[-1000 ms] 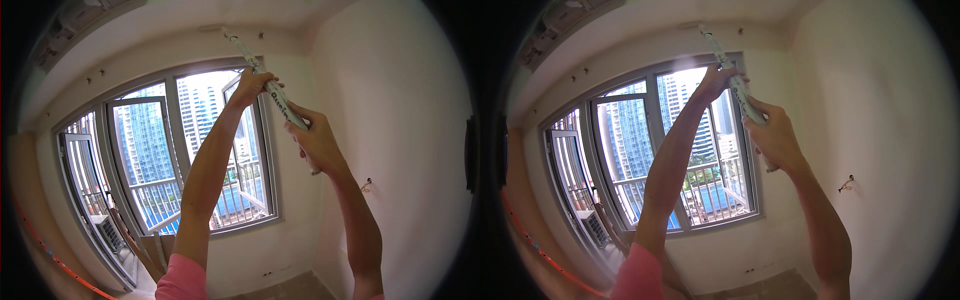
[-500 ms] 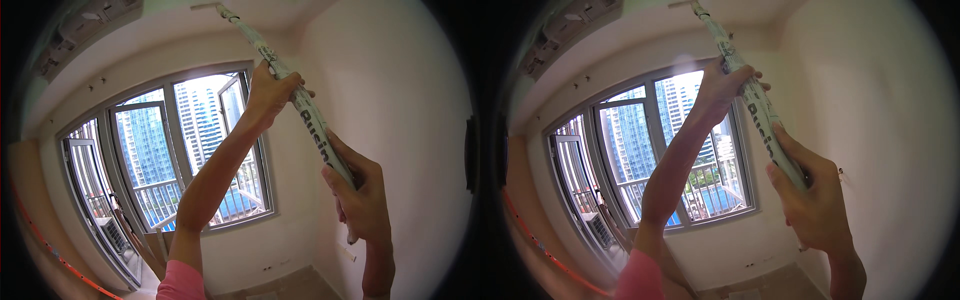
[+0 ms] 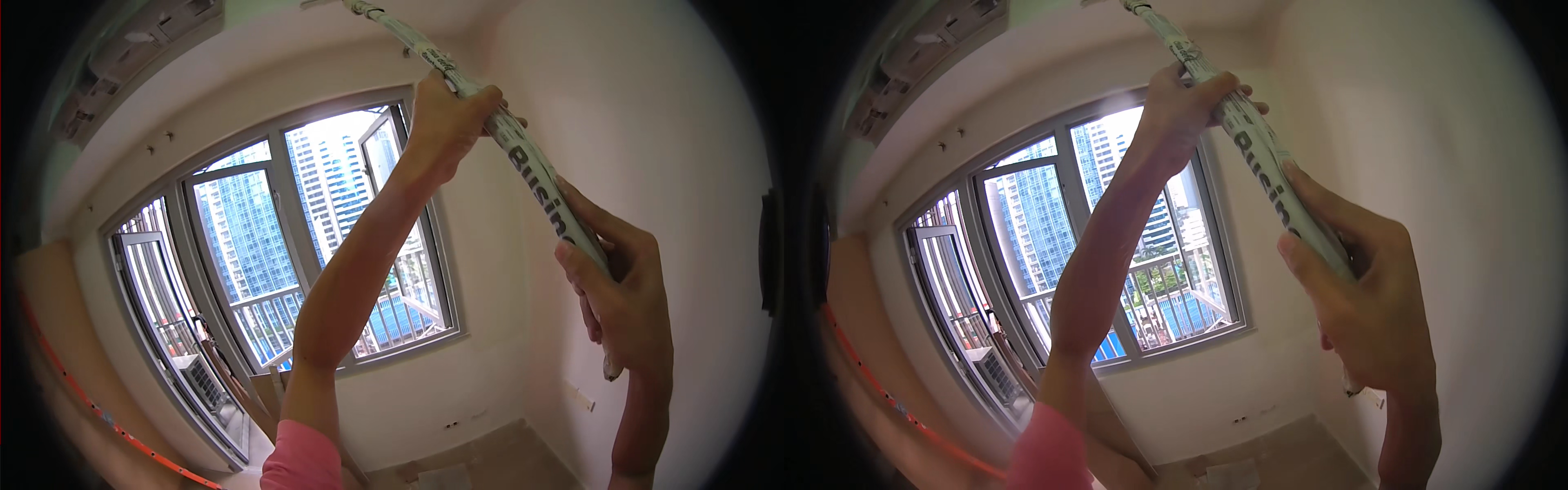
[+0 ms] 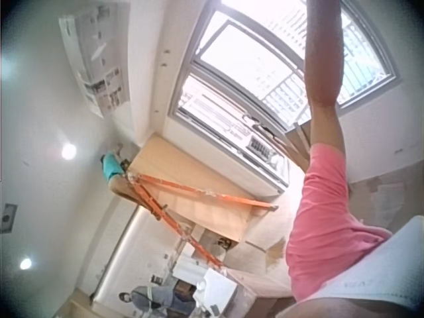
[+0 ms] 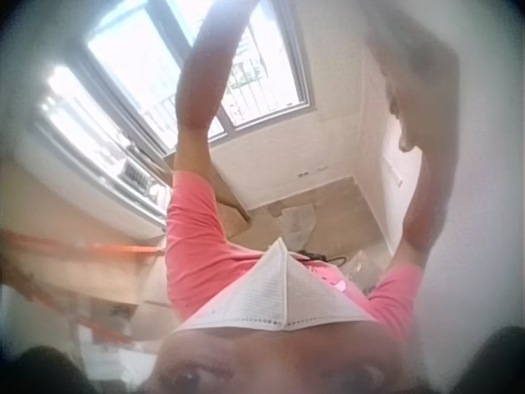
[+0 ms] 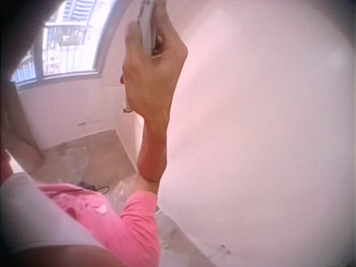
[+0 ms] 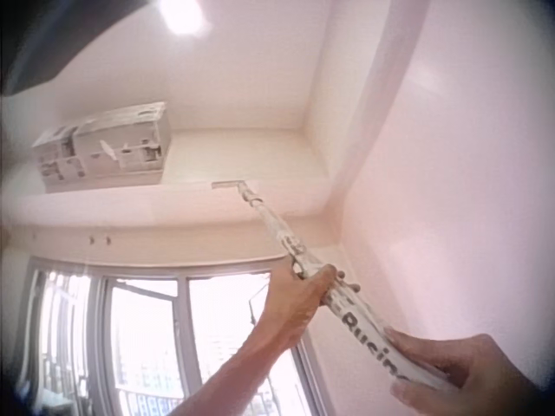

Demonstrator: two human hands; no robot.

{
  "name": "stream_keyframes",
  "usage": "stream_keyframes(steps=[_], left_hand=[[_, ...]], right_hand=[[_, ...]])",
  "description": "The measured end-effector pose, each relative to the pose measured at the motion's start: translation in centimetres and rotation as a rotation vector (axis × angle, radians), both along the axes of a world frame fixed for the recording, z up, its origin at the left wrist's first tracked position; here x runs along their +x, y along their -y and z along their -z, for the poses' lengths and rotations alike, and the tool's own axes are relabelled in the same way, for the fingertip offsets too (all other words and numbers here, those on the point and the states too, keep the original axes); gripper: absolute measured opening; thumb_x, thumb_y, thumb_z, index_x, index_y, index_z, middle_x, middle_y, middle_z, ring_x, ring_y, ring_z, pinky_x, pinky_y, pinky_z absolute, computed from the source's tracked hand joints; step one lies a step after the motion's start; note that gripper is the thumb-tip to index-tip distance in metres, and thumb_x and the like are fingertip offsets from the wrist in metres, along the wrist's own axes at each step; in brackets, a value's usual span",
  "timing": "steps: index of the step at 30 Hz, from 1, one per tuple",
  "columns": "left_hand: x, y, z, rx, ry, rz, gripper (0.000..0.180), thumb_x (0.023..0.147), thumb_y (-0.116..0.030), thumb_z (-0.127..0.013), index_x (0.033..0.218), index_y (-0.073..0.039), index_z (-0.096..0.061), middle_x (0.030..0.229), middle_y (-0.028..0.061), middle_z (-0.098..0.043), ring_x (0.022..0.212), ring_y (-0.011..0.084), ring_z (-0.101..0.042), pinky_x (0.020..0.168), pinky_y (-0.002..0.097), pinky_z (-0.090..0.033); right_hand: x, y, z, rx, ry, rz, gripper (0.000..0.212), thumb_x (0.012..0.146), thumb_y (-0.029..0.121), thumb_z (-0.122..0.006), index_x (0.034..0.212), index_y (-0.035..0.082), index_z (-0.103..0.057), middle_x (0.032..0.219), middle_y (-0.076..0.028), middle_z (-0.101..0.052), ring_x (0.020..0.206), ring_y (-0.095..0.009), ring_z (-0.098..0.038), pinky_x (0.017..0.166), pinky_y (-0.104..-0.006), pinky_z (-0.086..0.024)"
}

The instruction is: The person uses a paint roller on an extension pole to apply white paint to the ceiling and upper walls of a room. They repeatedly dip the roller into a paint bucket to reload it with paint and continue rolling the surface near a window.

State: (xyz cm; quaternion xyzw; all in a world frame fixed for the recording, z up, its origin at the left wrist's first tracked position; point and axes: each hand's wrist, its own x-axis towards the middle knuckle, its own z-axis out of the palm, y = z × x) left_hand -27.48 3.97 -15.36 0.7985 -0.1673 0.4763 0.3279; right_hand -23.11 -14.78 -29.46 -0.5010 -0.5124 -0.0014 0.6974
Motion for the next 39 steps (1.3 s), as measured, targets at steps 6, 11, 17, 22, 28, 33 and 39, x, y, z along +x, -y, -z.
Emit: stream_keyframes(steps=[6, 11, 17, 22, 28, 33, 39], left_hand=[[0.0, -2.2, -2.4, -0.022, -0.032, -0.008, 0.036, 0.088, -0.009, -0.059, 0.107, 0.019, -0.044, 0.092, 0.0248, -0.063, 0.085, 0.0359, -0.070, 0.081, 0.0389, -0.060], [-0.3, 1.0, -0.7, 0.001, -0.002, 0.004, 0.035, 0.087, -0.009, -0.061, 0.104, 0.018, -0.046, 0.092, 0.0251, -0.063, 0.083, 0.0359, -0.071, 0.080, 0.0390, -0.061], [-0.8, 3.1, -1.6, 0.028, 0.048, 0.061, 0.035, 0.086, -0.007, -0.061, 0.105, 0.018, -0.044, 0.094, 0.0265, -0.062, 0.082, 0.0366, -0.070, 0.074, 0.0404, -0.062], [-0.9, 5.5, 1.1, 0.005, 0.050, 0.095, 0.043, 0.087, -0.006, -0.060, 0.112, 0.018, -0.035, 0.100, 0.0288, -0.060, 0.080, 0.0386, -0.070, 0.071, 0.0399, -0.063], [-1.3, 2.6, 2.9, -0.207, 0.006, 0.122, 0.044, 0.088, -0.003, -0.057, 0.117, 0.013, -0.029, 0.095, 0.0228, -0.058, 0.076, 0.0382, -0.070, 0.067, 0.0412, -0.064], [-0.9, -2.0, 0.5, -0.227, -0.012, 0.097, 0.044, 0.089, -0.003, -0.056, 0.119, 0.010, -0.027, 0.091, 0.0200, -0.057, 0.077, 0.0383, -0.069, 0.072, 0.0454, -0.063], [-0.7, -4.5, -2.6, -0.148, -0.062, 0.215, 0.045, 0.089, -0.004, -0.057, 0.119, 0.011, -0.026, 0.091, 0.0205, -0.057, 0.078, 0.0387, -0.069, 0.074, 0.0464, -0.063]], right_hand=[[0.6, -1.4, -2.5, -0.029, 0.057, -0.004, 0.047, 0.090, 0.010, -0.058, 0.136, 0.006, -0.052, 0.063, 0.000, -0.050, 0.041, -0.006, -0.040, 0.040, -0.0250, -0.037], [-1.0, 1.3, -0.2, 0.031, -0.014, 0.028, 0.045, 0.090, 0.006, -0.056, 0.135, 0.006, -0.053, 0.060, 0.004, -0.046, 0.038, -0.003, -0.036, 0.037, -0.0217, -0.033], [-1.4, 1.4, 0.0, 0.115, -0.008, -0.011, 0.047, 0.087, 0.003, -0.058, 0.134, 0.004, -0.054, 0.064, 0.001, -0.052, 0.043, -0.004, -0.040, 0.041, -0.0219, -0.035], [-1.9, 3.6, 2.1, 0.082, -0.050, 0.086, 0.048, 0.087, 0.002, -0.057, 0.134, 0.004, -0.054, 0.066, -0.001, -0.054, 0.043, -0.004, -0.041, 0.041, -0.0206, -0.035], [-1.4, 2.5, 3.0, -0.007, -0.038, -0.060, 0.049, 0.088, 0.002, -0.056, 0.136, 0.004, -0.051, 0.066, 0.001, -0.053, 0.043, -0.004, -0.041, 0.041, -0.0221, -0.037], [-0.6, -0.8, 1.0, -0.024, 0.020, -0.140, 0.048, 0.090, 0.008, -0.057, 0.138, 0.006, -0.050, 0.064, 0.002, -0.049, 0.043, -0.004, -0.040, 0.041, -0.0230, -0.037], [-1.1, -2.0, -1.3, -0.035, 0.044, -0.042, 0.047, 0.091, 0.011, -0.056, 0.138, 0.008, -0.050, 0.062, 0.002, -0.048, 0.043, -0.005, -0.040, 0.041, -0.0242, -0.037]])
